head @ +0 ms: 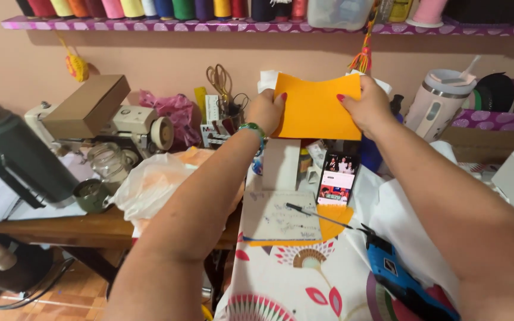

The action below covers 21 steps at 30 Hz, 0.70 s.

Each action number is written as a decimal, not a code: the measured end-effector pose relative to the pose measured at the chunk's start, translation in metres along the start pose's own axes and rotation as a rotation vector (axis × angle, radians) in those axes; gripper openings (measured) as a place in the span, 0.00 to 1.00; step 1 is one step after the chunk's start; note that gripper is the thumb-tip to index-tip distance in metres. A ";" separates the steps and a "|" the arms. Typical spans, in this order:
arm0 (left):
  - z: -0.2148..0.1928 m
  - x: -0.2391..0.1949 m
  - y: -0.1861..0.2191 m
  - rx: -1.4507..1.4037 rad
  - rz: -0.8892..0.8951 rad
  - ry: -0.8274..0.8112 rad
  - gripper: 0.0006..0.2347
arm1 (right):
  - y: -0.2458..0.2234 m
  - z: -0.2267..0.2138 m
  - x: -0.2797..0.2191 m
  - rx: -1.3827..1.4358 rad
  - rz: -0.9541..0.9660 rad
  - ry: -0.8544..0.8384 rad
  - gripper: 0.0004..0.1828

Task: Cutting out patterns from orange fabric using an electric fabric cutter and marking with a pen.

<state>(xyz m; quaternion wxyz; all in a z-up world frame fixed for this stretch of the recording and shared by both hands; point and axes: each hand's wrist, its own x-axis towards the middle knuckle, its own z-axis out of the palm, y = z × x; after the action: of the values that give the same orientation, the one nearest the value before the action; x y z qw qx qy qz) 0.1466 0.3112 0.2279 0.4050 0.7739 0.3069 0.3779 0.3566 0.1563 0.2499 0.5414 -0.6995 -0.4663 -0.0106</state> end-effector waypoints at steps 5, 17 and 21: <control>0.034 0.044 -0.031 0.364 -0.063 -0.036 0.16 | 0.036 0.027 0.039 -0.469 0.051 -0.093 0.32; 0.053 0.057 -0.050 0.592 -0.224 -0.196 0.20 | 0.026 0.033 0.026 -0.712 0.038 -0.310 0.29; 0.005 0.008 0.015 0.617 -0.230 -0.191 0.22 | 0.007 0.010 0.012 -0.825 -0.019 -0.353 0.26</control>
<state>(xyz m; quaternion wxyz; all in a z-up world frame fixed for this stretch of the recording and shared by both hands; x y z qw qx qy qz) 0.1581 0.3083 0.2416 0.2186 0.8522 0.4528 0.1451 0.3629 0.1718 0.2467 0.1292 -0.8437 -0.5147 -0.0811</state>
